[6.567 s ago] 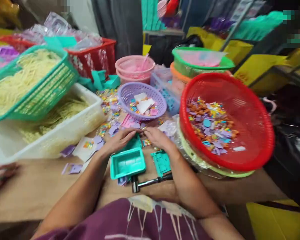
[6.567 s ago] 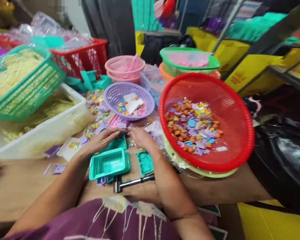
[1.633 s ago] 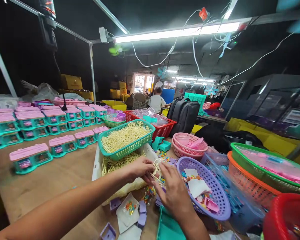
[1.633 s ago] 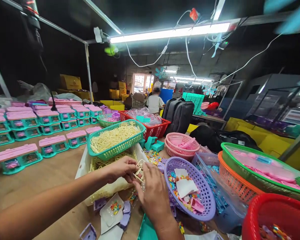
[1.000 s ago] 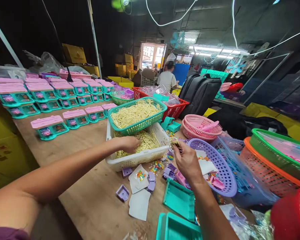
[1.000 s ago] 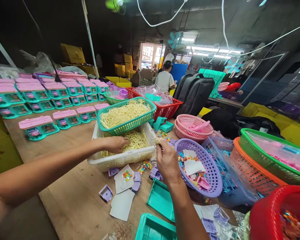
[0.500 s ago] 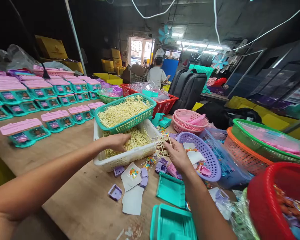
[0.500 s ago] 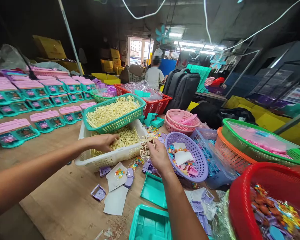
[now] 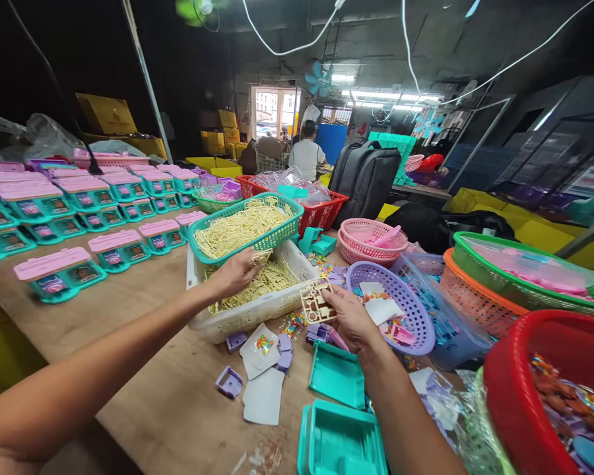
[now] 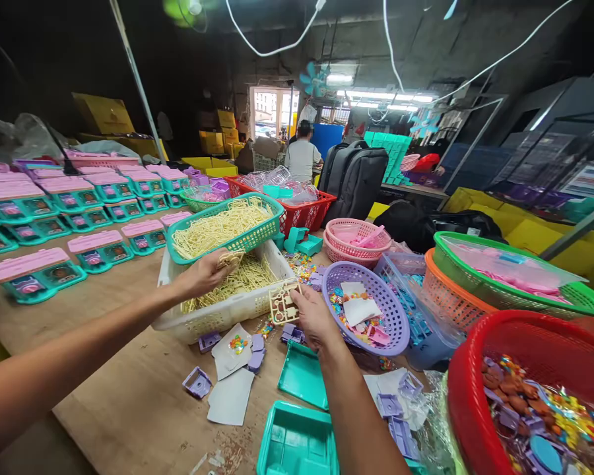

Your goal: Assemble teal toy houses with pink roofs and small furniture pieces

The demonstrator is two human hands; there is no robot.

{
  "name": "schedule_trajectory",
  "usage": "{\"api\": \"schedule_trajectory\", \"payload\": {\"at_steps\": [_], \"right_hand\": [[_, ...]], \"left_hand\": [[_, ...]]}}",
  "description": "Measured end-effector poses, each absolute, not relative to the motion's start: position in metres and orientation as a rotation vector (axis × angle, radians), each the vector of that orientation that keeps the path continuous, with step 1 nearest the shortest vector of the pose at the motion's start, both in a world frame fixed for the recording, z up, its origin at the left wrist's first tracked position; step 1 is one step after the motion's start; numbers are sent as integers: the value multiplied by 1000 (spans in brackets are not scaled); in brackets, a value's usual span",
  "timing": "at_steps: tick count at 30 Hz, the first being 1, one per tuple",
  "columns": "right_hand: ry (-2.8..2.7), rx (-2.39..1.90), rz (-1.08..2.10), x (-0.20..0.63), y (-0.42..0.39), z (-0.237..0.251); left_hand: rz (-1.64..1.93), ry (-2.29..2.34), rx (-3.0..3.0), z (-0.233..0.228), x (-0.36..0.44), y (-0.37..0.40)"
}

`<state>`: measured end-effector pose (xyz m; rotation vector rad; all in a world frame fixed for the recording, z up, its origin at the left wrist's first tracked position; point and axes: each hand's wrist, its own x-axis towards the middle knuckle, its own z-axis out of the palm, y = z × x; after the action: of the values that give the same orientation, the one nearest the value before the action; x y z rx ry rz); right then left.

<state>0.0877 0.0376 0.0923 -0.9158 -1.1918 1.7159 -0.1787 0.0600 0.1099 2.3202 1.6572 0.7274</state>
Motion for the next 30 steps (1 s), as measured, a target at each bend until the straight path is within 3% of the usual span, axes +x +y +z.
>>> {"api": "schedule_trajectory", "payload": {"at_steps": [4, 9, 14, 30], "right_hand": [[-1070, -905, 1812, 72, 35, 89], [-912, -831, 1972, 69, 30, 93], [-795, -814, 2041, 79, 25, 94], [-1023, -629, 2032, 92, 11, 79]], "left_hand": [[819, 1357, 2889, 116, -138, 35], [319, 1072, 3281, 114, -106, 27], [266, 840, 3345, 118, -97, 32], [328, 728, 3209, 126, -101, 30]]}}
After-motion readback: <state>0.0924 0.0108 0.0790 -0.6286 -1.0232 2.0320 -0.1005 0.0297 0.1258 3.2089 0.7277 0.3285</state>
